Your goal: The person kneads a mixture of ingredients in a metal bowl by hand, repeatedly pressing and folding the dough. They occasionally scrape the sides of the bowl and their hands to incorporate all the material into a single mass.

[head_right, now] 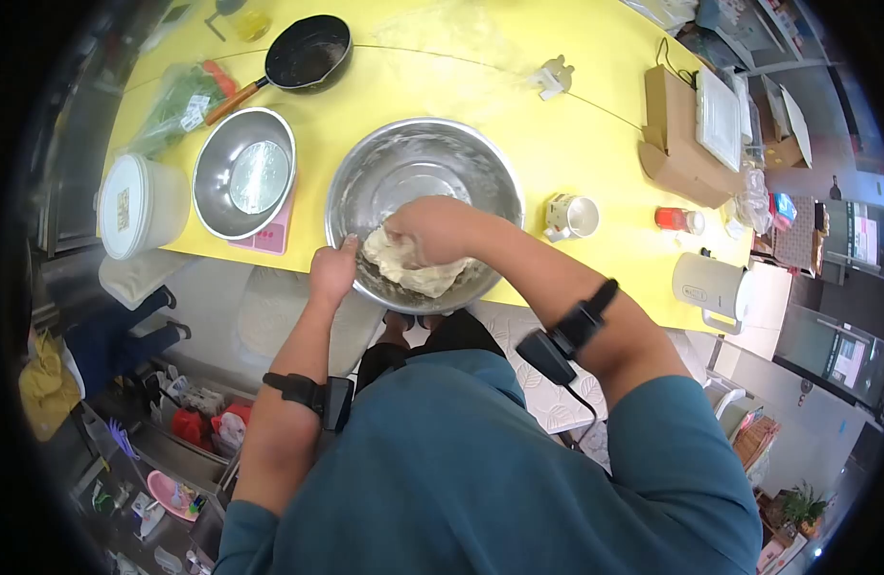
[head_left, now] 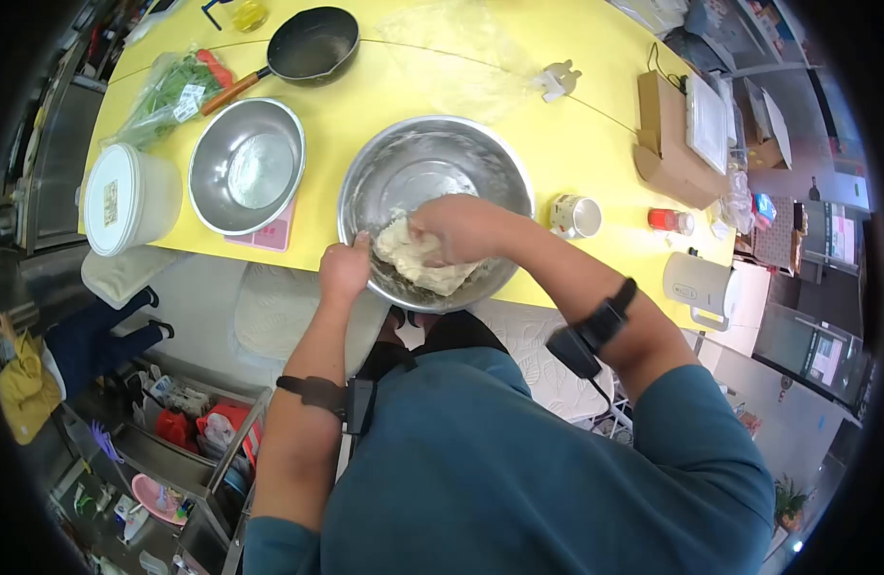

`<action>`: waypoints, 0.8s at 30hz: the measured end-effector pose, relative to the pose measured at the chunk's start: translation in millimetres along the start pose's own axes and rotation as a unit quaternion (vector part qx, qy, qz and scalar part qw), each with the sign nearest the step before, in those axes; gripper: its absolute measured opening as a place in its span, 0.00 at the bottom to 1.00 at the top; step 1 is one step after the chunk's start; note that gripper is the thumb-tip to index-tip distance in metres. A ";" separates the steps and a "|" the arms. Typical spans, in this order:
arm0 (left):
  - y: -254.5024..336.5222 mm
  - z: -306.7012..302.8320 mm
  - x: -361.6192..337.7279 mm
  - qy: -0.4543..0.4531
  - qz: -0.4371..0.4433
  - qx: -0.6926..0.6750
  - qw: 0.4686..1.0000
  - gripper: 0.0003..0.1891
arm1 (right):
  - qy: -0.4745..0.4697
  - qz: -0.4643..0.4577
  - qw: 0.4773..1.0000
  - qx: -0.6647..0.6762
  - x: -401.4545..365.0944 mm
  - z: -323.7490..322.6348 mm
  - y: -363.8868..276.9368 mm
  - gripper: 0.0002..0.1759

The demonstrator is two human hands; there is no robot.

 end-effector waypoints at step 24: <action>21.1 18.1 -78.6 -0.006 0.082 -0.056 0.995 0.30 | -0.019 0.063 0.989 -0.130 -6.1 46.6 34.2 0.35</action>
Point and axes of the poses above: each hand's wrist, its own x-axis towards the middle knuckle, its own z-axis out of the palm, y = z × x, the point moved 5 cm from there along x, towards the middle knuckle
